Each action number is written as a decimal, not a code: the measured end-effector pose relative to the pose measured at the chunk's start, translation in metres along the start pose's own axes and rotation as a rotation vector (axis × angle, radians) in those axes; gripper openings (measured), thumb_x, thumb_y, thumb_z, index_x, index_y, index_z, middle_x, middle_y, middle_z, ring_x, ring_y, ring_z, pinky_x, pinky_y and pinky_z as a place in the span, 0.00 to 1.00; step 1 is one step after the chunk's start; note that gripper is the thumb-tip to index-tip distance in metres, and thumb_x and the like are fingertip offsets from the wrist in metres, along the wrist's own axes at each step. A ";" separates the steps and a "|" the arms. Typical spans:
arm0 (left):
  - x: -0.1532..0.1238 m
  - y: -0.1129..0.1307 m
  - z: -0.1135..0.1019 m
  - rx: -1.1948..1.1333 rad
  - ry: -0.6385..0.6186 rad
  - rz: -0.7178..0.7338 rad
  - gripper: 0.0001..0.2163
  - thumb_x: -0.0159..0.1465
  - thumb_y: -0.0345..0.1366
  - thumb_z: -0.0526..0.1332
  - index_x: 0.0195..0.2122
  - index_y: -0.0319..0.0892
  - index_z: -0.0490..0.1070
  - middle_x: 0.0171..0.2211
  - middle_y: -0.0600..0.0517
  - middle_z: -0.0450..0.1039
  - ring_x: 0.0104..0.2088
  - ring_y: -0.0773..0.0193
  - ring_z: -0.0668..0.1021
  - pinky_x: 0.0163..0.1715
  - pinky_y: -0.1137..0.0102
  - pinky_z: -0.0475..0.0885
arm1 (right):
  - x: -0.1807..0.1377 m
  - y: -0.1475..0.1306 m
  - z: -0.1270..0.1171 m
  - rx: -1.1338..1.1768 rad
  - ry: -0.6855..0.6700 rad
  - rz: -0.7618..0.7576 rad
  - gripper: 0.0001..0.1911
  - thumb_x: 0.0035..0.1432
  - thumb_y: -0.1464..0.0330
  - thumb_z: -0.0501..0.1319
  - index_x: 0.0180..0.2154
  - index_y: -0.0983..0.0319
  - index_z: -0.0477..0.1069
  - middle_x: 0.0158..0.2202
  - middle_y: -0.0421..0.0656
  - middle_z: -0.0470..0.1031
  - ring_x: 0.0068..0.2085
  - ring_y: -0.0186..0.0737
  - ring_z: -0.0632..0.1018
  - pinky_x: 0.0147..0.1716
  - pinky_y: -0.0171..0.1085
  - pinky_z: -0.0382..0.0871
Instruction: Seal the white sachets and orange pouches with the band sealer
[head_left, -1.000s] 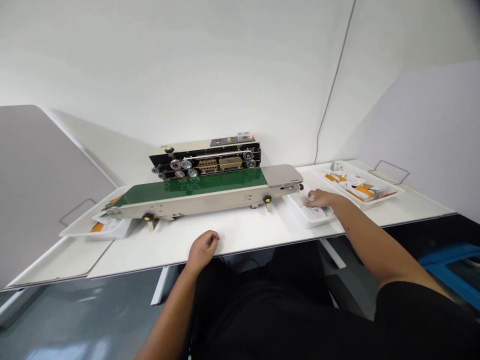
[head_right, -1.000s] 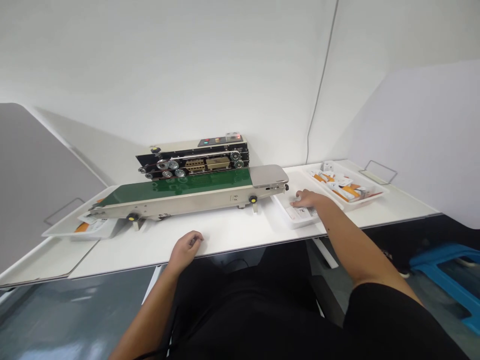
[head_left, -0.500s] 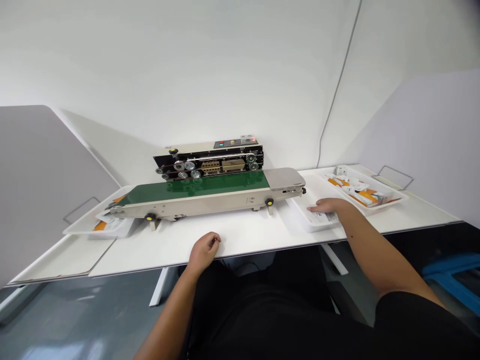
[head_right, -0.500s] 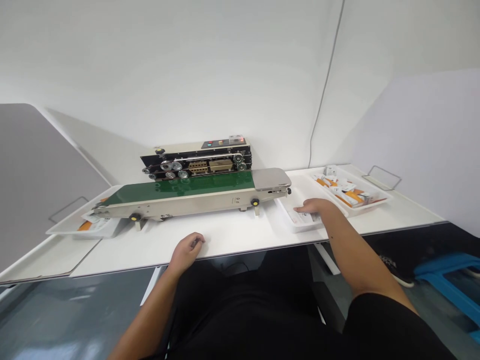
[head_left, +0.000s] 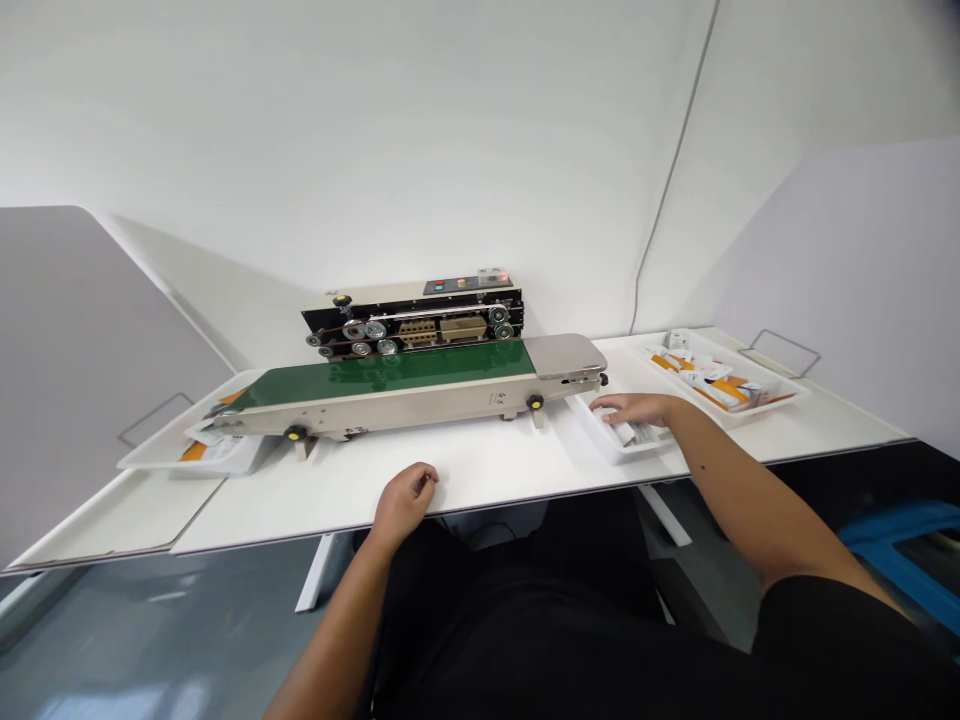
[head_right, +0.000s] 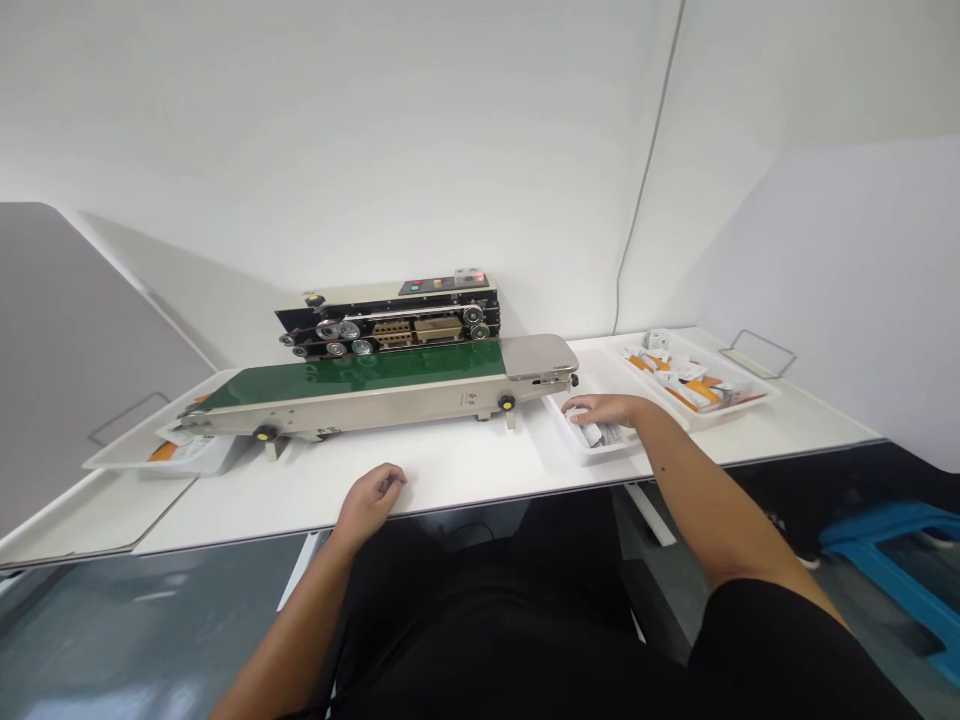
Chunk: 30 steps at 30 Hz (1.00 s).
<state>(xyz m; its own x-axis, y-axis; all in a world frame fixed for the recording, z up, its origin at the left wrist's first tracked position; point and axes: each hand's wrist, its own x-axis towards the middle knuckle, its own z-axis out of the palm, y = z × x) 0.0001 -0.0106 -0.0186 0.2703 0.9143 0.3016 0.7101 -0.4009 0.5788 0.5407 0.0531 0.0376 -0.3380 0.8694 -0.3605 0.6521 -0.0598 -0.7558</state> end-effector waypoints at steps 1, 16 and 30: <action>0.000 0.000 0.000 0.000 0.001 0.000 0.07 0.64 0.31 0.55 0.36 0.46 0.73 0.34 0.54 0.76 0.35 0.60 0.77 0.37 0.69 0.69 | 0.001 -0.001 0.001 0.021 -0.028 -0.018 0.37 0.49 0.47 0.70 0.58 0.53 0.72 0.66 0.45 0.67 0.68 0.56 0.65 0.64 0.43 0.66; 0.000 0.001 -0.001 0.031 -0.002 0.014 0.07 0.64 0.31 0.55 0.36 0.46 0.72 0.33 0.54 0.75 0.34 0.60 0.77 0.38 0.68 0.69 | -0.005 -0.021 0.004 0.066 -0.168 0.015 0.31 0.41 0.57 0.74 0.50 0.55 0.75 0.46 0.43 0.78 0.47 0.48 0.80 0.43 0.37 0.78; 0.000 0.006 -0.002 0.049 -0.005 0.027 0.07 0.63 0.32 0.55 0.36 0.46 0.73 0.34 0.53 0.77 0.36 0.59 0.77 0.39 0.67 0.70 | -0.029 -0.013 -0.022 -0.033 0.249 -0.116 0.28 0.42 0.56 0.74 0.45 0.58 0.75 0.49 0.46 0.77 0.50 0.54 0.78 0.49 0.42 0.75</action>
<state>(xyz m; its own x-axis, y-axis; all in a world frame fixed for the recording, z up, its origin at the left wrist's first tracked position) 0.0029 -0.0125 -0.0138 0.2928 0.9037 0.3123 0.7337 -0.4218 0.5327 0.5571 0.0394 0.0698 -0.2373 0.9635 -0.1236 0.6421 0.0601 -0.7643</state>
